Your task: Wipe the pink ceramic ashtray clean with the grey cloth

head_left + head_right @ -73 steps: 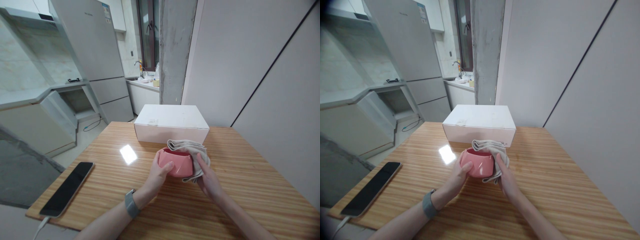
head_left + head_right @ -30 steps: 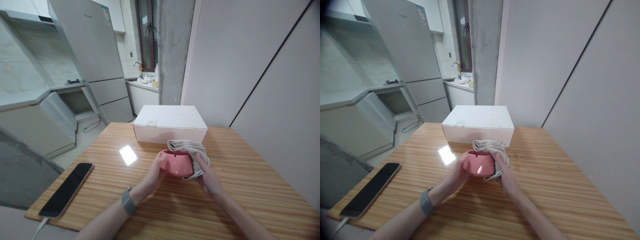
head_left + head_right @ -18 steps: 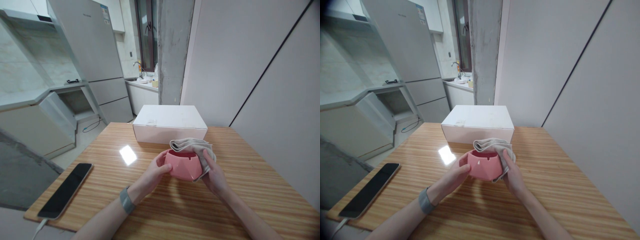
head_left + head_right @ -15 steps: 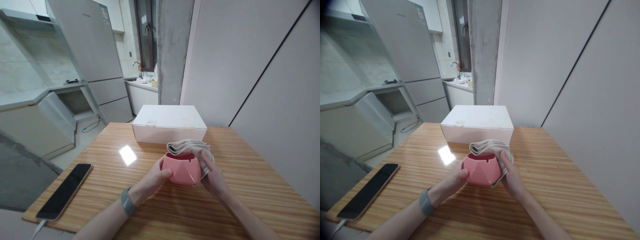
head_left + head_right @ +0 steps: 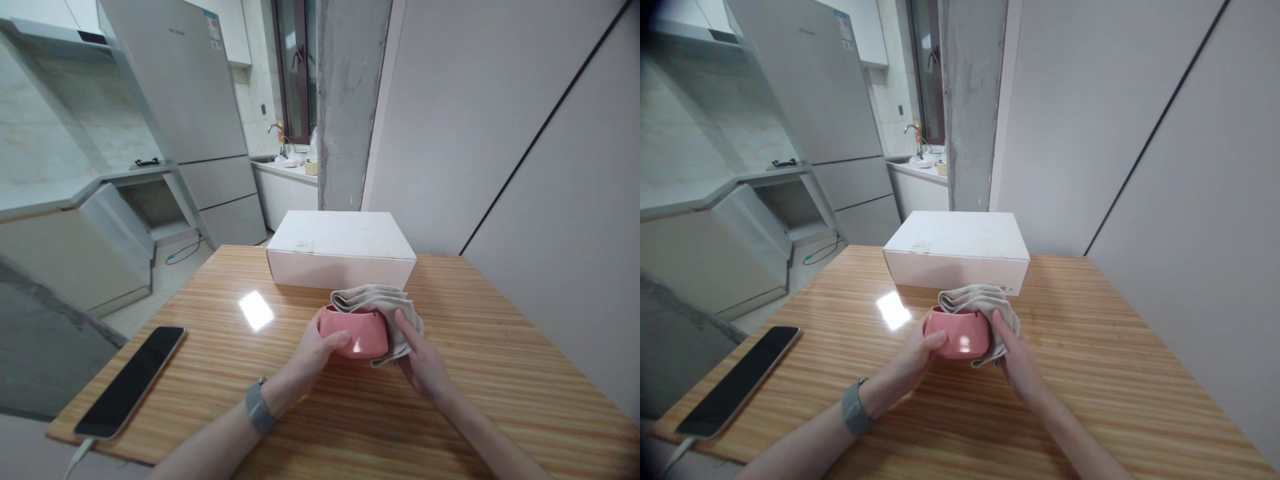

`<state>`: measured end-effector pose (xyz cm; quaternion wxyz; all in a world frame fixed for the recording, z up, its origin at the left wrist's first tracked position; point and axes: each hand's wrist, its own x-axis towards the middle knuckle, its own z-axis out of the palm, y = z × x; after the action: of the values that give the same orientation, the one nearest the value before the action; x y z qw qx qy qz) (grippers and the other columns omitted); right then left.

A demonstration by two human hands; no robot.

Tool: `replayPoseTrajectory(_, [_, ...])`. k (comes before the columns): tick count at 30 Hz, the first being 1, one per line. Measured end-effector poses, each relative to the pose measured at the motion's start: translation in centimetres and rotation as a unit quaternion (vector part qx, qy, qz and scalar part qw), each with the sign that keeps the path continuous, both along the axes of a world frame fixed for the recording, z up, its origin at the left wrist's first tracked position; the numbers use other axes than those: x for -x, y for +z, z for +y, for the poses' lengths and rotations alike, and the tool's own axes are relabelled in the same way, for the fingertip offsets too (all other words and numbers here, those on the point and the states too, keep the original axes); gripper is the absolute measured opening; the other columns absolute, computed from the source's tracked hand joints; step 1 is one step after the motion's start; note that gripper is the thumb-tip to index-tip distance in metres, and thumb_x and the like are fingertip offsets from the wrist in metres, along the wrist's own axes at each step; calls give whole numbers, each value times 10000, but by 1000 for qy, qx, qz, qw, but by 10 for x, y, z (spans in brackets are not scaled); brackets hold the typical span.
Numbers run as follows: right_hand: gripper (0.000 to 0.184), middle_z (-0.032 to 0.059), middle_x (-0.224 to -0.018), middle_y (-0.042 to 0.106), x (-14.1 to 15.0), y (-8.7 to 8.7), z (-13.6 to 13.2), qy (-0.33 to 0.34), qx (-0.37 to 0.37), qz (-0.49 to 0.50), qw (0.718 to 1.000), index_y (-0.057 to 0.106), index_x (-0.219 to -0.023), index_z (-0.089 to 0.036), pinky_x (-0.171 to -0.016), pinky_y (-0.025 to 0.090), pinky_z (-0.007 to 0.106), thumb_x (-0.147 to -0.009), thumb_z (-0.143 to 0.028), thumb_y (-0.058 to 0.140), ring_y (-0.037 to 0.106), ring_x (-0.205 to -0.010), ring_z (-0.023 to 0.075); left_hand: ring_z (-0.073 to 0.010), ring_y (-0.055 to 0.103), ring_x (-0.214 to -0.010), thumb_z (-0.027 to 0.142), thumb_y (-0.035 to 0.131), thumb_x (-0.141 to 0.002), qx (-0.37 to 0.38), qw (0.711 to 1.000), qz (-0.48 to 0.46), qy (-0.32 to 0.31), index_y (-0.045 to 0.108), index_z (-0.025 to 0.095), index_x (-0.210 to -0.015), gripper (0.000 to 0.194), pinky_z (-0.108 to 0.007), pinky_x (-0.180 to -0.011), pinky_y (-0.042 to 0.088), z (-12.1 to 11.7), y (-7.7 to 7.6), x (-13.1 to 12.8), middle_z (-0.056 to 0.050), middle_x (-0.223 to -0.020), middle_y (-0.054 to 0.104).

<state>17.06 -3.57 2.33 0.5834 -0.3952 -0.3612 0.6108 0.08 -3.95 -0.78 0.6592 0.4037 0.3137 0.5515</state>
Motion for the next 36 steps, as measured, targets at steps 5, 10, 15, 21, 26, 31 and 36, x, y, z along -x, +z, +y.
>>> replayPoseTrajectory(5, [386, 8, -1016, 761, 1, -7, 2, 16, 31, 12, 999, 759, -934, -279, -1053, 396, 397, -675, -565, 753, 594, -1161, 275, -226, 573, -1029, 300, 787, -664, 14, 1000, -5, -24, 590, 137, -1136, 536, -315, -895, 430, 2, 6, 0, -109, -1143, 643])
replayPoseTrajectory(10, [369, 24, -1019, 763, -4, 2, 7, -15, 54, 34, 998, 762, -895, -248, -1007, 454, 412, -668, -539, 759, 627, -1115, 298, -190, 580, -964, 385, 622, -803, 88, 986, -86, -113, 666, 139, -989, 312, -271, -826, 435, 10, 17, 7, -84, -1038, 668])
replayPoseTrajectory(15, [354, 29, -923, 781, -6, 14, 7, -9, 86, 61, 994, 763, -889, -224, -888, 531, 385, -697, -521, 736, 693, -972, 288, -212, 569, -1074, 314, 694, -780, 24, 991, -59, -118, 636, 151, -1168, 425, -278, -885, 409, 7, 26, 13, -107, -1148, 650])
replayPoseTrajectory(21, [341, 32, -848, 784, -2, 8, 2, 15, 69, 57, 996, 762, -836, -238, -817, 550, 394, -689, -544, 734, 703, -908, 303, -289, 547, -1153, 468, 770, -688, -3, 991, -61, -117, 619, 154, -1184, 607, -355, -963, 396, -3, 24, 4, -139, -1205, 634])
replayPoseTrajectory(26, [334, 18, -805, 779, 0, 4, 0, 27, 70, 46, 996, 762, -833, -260, -804, 545, 401, -680, -556, 738, 689, -935, 311, -277, 580, -1099, 477, 761, -683, 48, 989, -69, -123, 628, 164, -1124, 557, -358, -930, 426, -3, 20, 2, -123, -1176, 646])
replayPoseTrajectory(31, [368, 30, -875, 778, 4, 8, -2, 34, 48, 40, 997, 769, -864, -275, -928, 490, 443, -651, -574, 750, 645, -1051, 326, -242, 616, -936, 465, 764, -641, 65, 996, -45, -50, 623, 152, -1047, 532, -309, -783, 455, 4, 12, 2, -100, -1018, 674])
replayPoseTrajectory(36, [393, 7, -1007, 761, 2, -2, 0, 2, 34, 19, 999, 766, -903, -296, -1044, 405, 422, -637, -584, 765, 606, -1123, 297, -227, 603, -919, 459, 749, -661, 68, 998, 6, 16, 579, 153, -1078, 545, -324, -791, 466, 6, 6, -1, -97, -1032, 649])
